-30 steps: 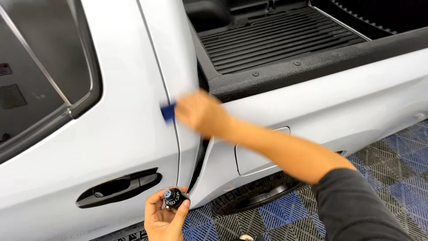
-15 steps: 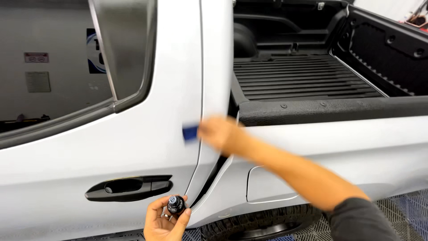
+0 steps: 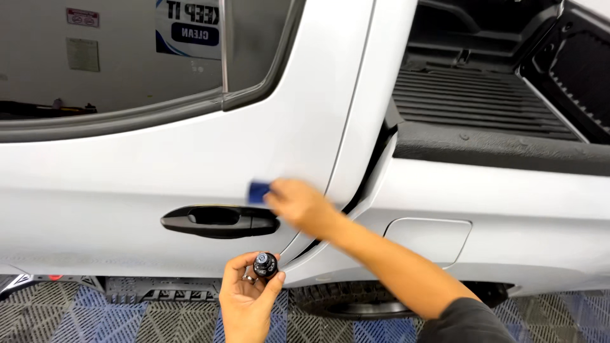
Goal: The person applies liquid from a small bottle onto a blue cloth and wipes the truck's bed rails, tailgate, bumper, rear quarter panels, and door panels, moving around the vehicle to treat different exterior surfaces.
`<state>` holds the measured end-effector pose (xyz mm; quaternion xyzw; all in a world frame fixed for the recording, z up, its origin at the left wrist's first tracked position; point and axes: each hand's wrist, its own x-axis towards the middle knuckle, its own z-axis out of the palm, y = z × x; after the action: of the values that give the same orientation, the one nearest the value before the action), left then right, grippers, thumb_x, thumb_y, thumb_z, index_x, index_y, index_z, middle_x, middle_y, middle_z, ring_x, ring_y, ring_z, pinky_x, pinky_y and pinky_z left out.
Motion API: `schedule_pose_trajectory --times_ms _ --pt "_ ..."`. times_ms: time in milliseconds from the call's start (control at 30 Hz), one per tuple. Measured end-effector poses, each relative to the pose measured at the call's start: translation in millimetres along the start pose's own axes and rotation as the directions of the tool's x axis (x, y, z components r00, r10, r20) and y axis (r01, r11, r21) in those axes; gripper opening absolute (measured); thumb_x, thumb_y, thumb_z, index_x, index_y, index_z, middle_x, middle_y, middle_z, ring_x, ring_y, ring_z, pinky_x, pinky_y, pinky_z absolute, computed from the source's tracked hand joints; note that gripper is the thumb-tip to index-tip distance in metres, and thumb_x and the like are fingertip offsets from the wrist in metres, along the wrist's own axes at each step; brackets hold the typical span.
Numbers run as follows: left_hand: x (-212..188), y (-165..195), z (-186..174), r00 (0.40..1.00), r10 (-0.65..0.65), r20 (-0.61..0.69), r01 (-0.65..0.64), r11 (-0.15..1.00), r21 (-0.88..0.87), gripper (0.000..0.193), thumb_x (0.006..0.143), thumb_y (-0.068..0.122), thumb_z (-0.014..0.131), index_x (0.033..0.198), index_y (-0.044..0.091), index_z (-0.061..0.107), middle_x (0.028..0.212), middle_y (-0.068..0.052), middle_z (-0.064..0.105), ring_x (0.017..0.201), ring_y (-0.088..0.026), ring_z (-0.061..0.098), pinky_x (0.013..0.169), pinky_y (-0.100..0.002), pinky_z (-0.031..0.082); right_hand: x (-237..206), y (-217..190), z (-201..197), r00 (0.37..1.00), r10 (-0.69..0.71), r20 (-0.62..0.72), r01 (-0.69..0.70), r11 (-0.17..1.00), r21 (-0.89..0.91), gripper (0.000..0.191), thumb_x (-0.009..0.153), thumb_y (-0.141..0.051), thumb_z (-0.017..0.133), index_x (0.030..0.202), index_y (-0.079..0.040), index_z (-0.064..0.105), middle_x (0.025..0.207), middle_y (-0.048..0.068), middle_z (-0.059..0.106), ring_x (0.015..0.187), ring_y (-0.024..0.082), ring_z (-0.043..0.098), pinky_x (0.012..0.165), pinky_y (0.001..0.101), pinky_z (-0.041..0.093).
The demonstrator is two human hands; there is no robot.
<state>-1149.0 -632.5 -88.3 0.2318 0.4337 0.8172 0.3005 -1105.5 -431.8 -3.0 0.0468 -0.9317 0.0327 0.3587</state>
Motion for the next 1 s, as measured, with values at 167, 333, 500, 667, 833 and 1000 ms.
schedule_pose_trajectory --times_ms 167,333,500,667,833,1000 --pt "-11.1 13.8 -42.2 0.998 0.007 -0.063 -0.005 0.999 0.034 0.05 0.075 -0.019 0.072 0.119 -0.003 0.053 0.117 -0.019 0.064 0.108 -0.024 0.067 0.088 -0.034 0.059 -45.9 34.4 -62.8 0.711 0.371 -0.597 -0.547 0.826 -0.137 0.017 0.088 0.006 0.076 0.102 -0.002 0.072 0.107 0.012 0.061 0.067 0.017 0.057 0.06 0.0304 0.048" --pt "-10.6 33.9 -83.3 0.992 -0.012 -0.128 0.024 0.996 0.088 0.05 0.074 -0.018 0.071 0.118 -0.001 0.053 0.116 -0.018 0.063 0.111 -0.025 0.069 0.091 -0.036 0.061 -41.1 -13.1 35.4 0.648 0.467 -0.602 -0.578 0.816 0.01 0.016 0.084 0.0 0.079 0.097 -0.006 0.072 0.1 0.008 0.06 0.067 0.014 0.063 0.059 0.0264 0.052" --pt "0.4 46.9 -94.2 0.998 0.024 -0.057 -0.022 0.999 0.023 0.05 0.078 -0.019 0.071 0.121 -0.003 0.052 0.118 -0.02 0.063 0.109 -0.028 0.067 0.089 -0.037 0.059 66.1 -70.0 160.8 0.951 0.252 -0.18 -0.269 0.96 -0.077 0.01 0.093 -0.006 0.067 0.103 -0.002 0.066 0.097 0.014 0.061 0.081 0.029 0.064 0.064 0.0403 0.054" --pt "6.0 64.5 -110.8 0.995 0.022 -0.1 -0.015 0.997 0.071 0.05 0.075 -0.019 0.07 0.119 -0.002 0.052 0.117 -0.019 0.063 0.112 -0.026 0.069 0.09 -0.037 0.061 110.3 -29.7 89.9 0.872 0.065 -0.485 -0.223 0.934 -0.277 0.014 0.095 -0.002 0.069 0.109 -0.003 0.065 0.103 0.012 0.063 0.088 0.029 0.065 0.07 0.0383 0.055" --pt "3.3 84.6 -125.0 0.995 0.024 -0.093 -0.018 0.998 0.065 0.05 0.077 -0.018 0.07 0.121 -0.002 0.053 0.117 -0.02 0.065 0.109 -0.027 0.067 0.09 -0.037 0.06 116.5 -7.8 37.9 0.551 0.402 -0.732 -0.569 0.822 0.023 0.017 0.087 0.005 0.071 0.101 -0.004 0.072 0.099 0.011 0.06 0.072 0.024 0.059 0.062 0.0372 0.05" --pt "8.0 81.9 -112.4 0.998 0.068 0.001 -0.068 0.998 0.012 0.049 0.079 -0.017 0.071 0.123 -0.002 0.052 0.12 -0.019 0.064 0.116 -0.026 0.066 0.092 -0.036 0.057 138.7 -77.8 159.6 0.864 0.287 -0.414 -0.334 0.942 -0.043 0.012 0.095 -0.006 0.072 0.106 -0.006 0.066 0.103 0.012 0.06 0.08 0.03 0.064 0.068 0.0432 0.053"
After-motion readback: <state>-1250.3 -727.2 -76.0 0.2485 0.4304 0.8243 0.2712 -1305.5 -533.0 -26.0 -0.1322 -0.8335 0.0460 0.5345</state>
